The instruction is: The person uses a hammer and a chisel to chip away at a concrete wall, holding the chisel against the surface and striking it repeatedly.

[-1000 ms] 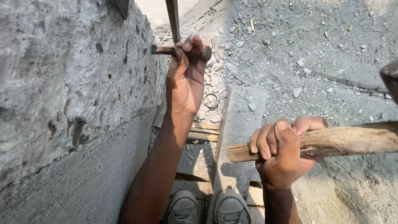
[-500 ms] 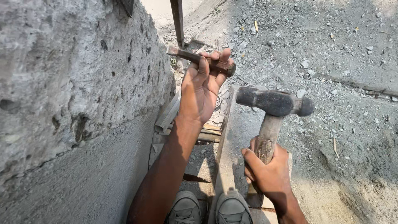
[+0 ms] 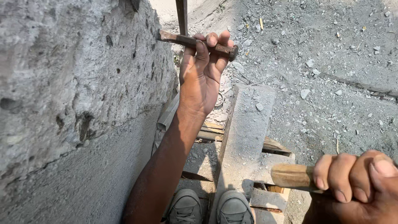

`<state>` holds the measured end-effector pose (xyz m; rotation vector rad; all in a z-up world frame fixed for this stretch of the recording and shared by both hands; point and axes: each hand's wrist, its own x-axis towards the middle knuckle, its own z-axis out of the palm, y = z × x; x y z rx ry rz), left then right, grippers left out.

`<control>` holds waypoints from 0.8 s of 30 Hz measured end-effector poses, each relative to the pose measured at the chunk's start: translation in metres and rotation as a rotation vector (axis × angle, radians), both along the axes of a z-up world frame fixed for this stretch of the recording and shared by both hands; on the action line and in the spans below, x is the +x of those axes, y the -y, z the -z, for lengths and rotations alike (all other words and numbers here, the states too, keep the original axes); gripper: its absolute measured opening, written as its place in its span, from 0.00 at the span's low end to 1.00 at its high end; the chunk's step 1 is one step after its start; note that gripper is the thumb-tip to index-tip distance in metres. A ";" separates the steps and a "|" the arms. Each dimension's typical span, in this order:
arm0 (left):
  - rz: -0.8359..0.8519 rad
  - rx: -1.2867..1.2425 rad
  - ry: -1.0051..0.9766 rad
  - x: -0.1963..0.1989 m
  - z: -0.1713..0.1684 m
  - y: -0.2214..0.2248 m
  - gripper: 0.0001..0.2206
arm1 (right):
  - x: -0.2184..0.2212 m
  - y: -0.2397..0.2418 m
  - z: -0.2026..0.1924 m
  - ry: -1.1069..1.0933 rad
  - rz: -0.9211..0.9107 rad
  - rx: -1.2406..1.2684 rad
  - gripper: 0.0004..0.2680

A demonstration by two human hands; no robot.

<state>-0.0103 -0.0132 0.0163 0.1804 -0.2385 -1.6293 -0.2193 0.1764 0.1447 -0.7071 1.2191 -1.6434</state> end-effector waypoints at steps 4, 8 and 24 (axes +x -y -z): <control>0.007 -0.021 -0.018 0.003 -0.003 0.000 0.09 | 0.092 0.058 0.075 -0.028 0.158 -0.286 0.06; -0.016 0.053 0.050 -0.007 -0.023 -0.003 0.09 | 0.078 0.052 0.028 -0.360 -0.276 0.507 0.05; 0.044 0.115 -0.039 0.010 0.029 -0.014 0.07 | 0.070 0.020 0.045 -0.756 -0.477 0.447 0.08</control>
